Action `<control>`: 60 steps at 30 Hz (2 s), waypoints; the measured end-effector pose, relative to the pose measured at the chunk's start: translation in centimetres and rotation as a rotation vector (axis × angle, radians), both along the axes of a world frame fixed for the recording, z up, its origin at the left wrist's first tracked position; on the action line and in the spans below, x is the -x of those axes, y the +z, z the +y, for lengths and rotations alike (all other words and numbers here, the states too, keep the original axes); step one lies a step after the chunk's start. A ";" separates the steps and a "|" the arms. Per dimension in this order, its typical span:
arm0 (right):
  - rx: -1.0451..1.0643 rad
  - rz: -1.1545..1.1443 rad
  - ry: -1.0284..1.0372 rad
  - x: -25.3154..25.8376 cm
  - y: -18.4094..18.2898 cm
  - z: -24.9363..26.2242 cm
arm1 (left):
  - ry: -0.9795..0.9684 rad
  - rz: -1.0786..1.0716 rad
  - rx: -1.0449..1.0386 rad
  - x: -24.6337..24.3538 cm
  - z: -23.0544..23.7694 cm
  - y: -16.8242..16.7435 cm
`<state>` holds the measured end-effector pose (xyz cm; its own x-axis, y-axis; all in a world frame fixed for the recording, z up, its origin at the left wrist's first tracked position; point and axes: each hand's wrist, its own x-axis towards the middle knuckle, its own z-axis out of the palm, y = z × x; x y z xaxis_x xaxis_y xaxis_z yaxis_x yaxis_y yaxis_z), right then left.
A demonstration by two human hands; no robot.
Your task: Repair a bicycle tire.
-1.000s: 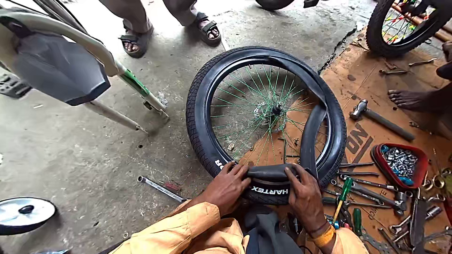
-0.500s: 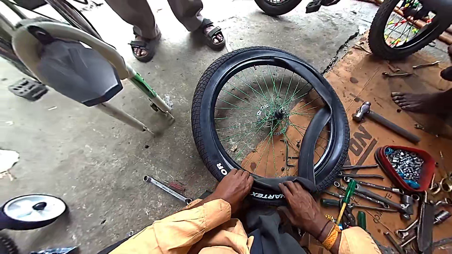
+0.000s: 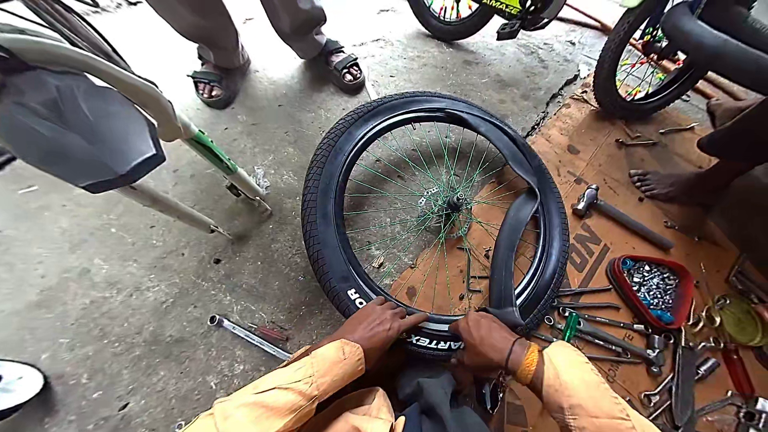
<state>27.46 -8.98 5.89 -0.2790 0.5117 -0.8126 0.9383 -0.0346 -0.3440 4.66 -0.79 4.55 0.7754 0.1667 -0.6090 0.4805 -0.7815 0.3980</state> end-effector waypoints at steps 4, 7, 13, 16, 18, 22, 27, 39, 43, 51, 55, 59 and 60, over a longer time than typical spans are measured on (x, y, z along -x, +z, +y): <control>-0.511 0.278 -0.661 -4.3 1.8 -0.6 | 0.003 -0.049 -0.062 0.9 0.7 0.6; -0.931 0.041 -0.990 -7.6 1.3 -0.6 | -0.001 0.016 -0.173 1.7 1.9 2.0; -0.577 0.075 -1.355 -7.9 -2.7 -0.6 | 0.066 0.133 -0.136 2.5 4.5 4.7; -0.465 0.141 -1.375 -6.4 -3.3 1.2 | 0.212 -0.029 0.020 1.5 2.9 4.2; -0.504 0.092 -1.355 -5.4 -3.7 2.3 | 0.261 -0.141 0.095 0.6 1.8 3.7; -0.773 -0.026 -1.370 -4.5 -3.0 1.0 | 0.213 -0.168 0.042 1.7 1.5 2.5; -0.780 -0.199 -1.384 -8.0 -1.7 -3.6 | 0.243 -0.246 -0.036 3.6 1.3 1.7; -0.446 0.015 -1.575 -11.4 -1.7 -5.5 | 0.090 -0.341 -0.127 3.1 0.2 0.0; -0.461 -0.119 -1.395 -11.2 -1.9 -3.6 | 0.118 -0.300 -0.132 2.2 -0.9 0.8; -1.165 -0.369 -1.095 -10.7 0.2 -3.0 | 0.124 -0.150 -0.141 1.9 -1.8 0.2; -1.157 -0.043 -0.636 -2.2 -0.3 -5.2 | 0.158 -0.173 -0.109 1.3 -2.7 -0.4; -1.109 -0.033 -0.508 3.7 -4.3 -7.5 | 0.155 -0.163 -0.153 0.3 -3.3 -1.0; -1.104 -0.086 -0.536 3.9 -4.8 -7.5 | 0.155 -0.150 -0.161 0.2 -3.5 -1.1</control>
